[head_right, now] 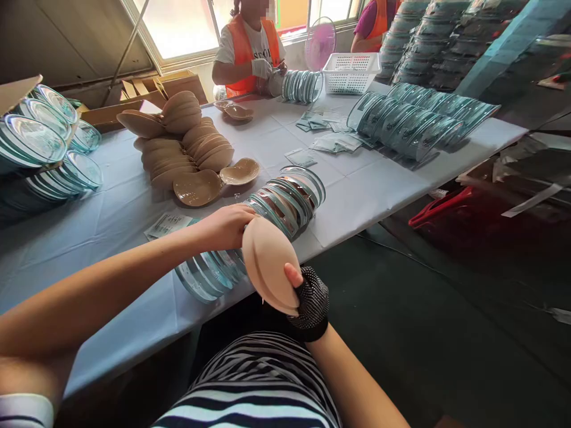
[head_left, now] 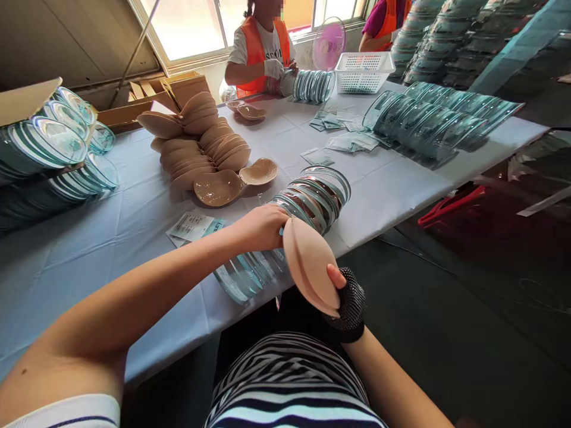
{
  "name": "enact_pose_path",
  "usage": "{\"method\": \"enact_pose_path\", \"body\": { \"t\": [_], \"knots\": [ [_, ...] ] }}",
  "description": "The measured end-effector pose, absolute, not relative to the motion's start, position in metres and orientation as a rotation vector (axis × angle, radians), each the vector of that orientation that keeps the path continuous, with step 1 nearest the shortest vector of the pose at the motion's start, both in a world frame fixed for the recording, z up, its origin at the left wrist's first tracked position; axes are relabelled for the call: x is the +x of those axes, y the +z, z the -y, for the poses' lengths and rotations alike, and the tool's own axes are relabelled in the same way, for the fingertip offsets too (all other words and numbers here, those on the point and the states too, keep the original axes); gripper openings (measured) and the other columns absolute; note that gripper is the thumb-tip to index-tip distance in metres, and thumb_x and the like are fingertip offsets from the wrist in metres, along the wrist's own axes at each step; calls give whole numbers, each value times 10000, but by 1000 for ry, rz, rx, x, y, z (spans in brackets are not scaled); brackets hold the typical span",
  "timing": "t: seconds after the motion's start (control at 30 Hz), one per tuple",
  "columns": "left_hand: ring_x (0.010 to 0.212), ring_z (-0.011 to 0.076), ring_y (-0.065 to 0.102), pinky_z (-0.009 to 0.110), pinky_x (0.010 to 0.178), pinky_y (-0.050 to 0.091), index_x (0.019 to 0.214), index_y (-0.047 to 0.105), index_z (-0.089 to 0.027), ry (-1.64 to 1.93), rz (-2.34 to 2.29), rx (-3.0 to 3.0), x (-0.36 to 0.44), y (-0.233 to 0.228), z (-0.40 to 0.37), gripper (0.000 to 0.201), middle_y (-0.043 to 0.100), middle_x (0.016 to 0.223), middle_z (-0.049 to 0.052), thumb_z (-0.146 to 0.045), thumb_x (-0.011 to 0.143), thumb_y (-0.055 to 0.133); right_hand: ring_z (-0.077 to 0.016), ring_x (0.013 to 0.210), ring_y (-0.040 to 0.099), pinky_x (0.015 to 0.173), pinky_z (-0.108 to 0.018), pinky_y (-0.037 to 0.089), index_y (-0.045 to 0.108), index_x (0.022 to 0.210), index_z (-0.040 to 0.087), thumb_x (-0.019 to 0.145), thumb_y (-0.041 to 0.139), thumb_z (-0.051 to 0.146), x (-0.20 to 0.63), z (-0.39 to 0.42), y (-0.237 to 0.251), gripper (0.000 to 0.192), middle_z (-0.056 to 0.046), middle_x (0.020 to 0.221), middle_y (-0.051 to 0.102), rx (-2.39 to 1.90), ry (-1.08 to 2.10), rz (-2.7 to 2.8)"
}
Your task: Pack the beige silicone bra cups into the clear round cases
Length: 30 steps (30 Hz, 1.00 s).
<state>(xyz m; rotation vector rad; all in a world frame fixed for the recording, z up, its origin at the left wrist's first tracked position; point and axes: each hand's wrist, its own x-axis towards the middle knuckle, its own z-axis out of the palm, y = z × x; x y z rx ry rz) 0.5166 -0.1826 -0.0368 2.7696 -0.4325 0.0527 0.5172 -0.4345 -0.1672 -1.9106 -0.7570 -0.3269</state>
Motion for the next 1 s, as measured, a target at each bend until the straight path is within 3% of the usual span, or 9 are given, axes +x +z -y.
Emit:
{"method": "enact_pose_path", "body": {
  "t": [0.1, 0.17, 0.27, 0.37, 0.43, 0.57, 0.73, 0.9, 1.0],
  "knots": [
    [834, 212, 646, 303, 773, 487, 829, 728, -222, 144, 468, 2758, 511, -32, 177, 163, 693, 860, 59, -355, 835, 636, -222, 680, 675, 580, -335, 541, 594, 1308, 280, 865, 594, 337, 519, 442, -164, 447, -26, 811, 683, -1943, -444, 843],
    [982, 244, 642, 358, 912, 485, 924, 742, -247, 318, 495, 2721, 509, -32, 168, 215, 703, 1015, 77, -426, 833, 667, -241, 713, 704, 583, -342, 558, 564, 1353, 260, 880, 550, 311, 520, 447, -155, 476, -57, 871, 712, -1993, -467, 913],
    [1315, 367, 489, 504, 1121, 359, 1261, 651, -247, 417, 279, 2670, 508, -39, 157, 703, 567, 1383, 149, -508, 634, 836, -253, 794, 735, 620, -331, 590, 541, 1391, 245, 887, 502, 292, 519, 452, -131, 508, -88, 1009, 741, -2060, -416, 954],
    [1415, 412, 395, 502, 1124, 371, 1504, 412, -230, 129, 105, 2628, 507, -48, 155, 1071, 389, 1557, 185, -518, 571, 852, -252, 958, 734, 779, -317, 608, 501, 1433, 253, 879, 513, 276, 517, 447, -108, 555, -79, 1197, 716, -2083, -367, 1002],
    [1420, 412, 397, 475, 1105, 397, 1556, 312, -233, 8, 78, 2640, 504, -50, 159, 1088, 312, 1605, 180, -484, 623, 812, -257, 995, 727, 824, -321, 601, 468, 1455, 256, 860, 534, 270, 522, 433, -98, 599, -72, 1250, 698, -2104, -325, 1069],
    [1444, 404, 362, 451, 1112, 390, 1566, 279, -218, 42, 110, 2639, 502, -52, 162, 1146, 292, 1613, 187, -515, 601, 821, -264, 857, 737, 687, -328, 576, 428, 1465, 243, 815, 568, 247, 545, 391, -92, 665, -89, 1189, 724, -2274, -237, 1105],
    [1464, 384, 334, 450, 1136, 372, 1557, 290, -220, 26, 95, 2637, 504, -50, 159, 1149, 282, 1620, 175, -569, 594, 809, -249, 697, 705, 567, -301, 460, 544, 1327, 201, 813, 639, 373, 559, 381, -87, 549, -100, 1020, 761, -2593, -207, 1071],
    [1501, 318, 278, 435, 1150, 370, 1601, 92, -284, -164, 101, 2755, 498, -38, 165, 1139, 160, 1668, 103, -596, 704, 720, -205, 695, 682, 580, -267, 384, 658, 1135, 129, 928, 500, 396, 555, 384, -95, 372, -95, 870, 758, -2686, -343, 1056],
    [1506, 326, 264, 460, 1131, 390, 1593, 107, -291, -181, 113, 2786, 494, -36, 167, 1125, 173, 1662, 133, -600, 712, 736, -202, 739, 690, 589, -267, 361, 690, 1112, 106, 966, 451, 353, 561, 370, -104, 373, -114, 889, 758, -2744, -352, 1065]
  ]
}}
